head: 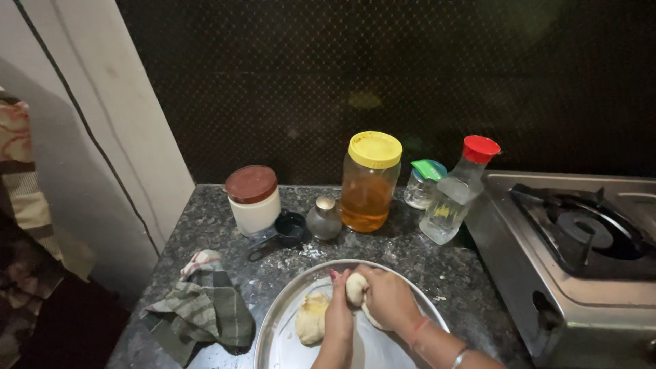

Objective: Shaping and flattening dough balls on a metal plate on a kitchen counter.

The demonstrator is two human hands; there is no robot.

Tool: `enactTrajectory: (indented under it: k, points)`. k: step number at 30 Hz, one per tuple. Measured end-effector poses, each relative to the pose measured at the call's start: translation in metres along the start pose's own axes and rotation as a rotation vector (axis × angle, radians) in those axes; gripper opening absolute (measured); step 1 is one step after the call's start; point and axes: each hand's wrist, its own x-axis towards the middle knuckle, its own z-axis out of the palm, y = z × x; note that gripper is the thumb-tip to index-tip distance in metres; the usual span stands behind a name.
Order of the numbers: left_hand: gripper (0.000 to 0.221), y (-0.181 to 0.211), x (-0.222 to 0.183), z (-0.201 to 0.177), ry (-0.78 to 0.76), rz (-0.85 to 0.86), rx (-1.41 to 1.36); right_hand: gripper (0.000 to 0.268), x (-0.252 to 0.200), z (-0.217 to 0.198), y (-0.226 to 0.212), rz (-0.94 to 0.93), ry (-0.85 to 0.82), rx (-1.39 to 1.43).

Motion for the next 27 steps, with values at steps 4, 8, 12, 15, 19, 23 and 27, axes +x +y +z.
enactTrajectory:
  k: [4,8,12,15,19,23,27]
  points:
    - [0.069,0.009,-0.01,0.004,-0.03,0.016,-0.13,0.032,0.017,0.018,0.034,0.09,0.029,0.188]
    - [0.079,0.037,-0.033,0.016,-0.079,-0.058,-0.105,0.033,-0.003,-0.021,0.02,0.403,-0.251,1.381]
    - [0.09,0.027,-0.028,0.013,-0.06,-0.111,-0.069,0.03,-0.019,-0.016,0.042,0.39,-0.347,1.638]
    - [0.089,0.021,-0.027,0.011,-0.097,-0.057,-0.009,0.029,-0.019,-0.009,0.044,0.329,-0.302,1.168]
    - [0.09,0.012,-0.022,0.01,-0.111,-0.074,0.012,0.049,-0.033,-0.036,-0.007,0.131,-0.239,0.595]
    - [0.089,0.001,-0.013,-0.001,-0.098,0.007,0.01,0.052,-0.038,-0.019,-0.018,-0.076,-0.111,0.258]
    - [0.084,0.037,-0.036,0.016,-0.025,-0.09,0.03,0.049,-0.023,-0.009,-0.014,-0.057,0.035,0.105]
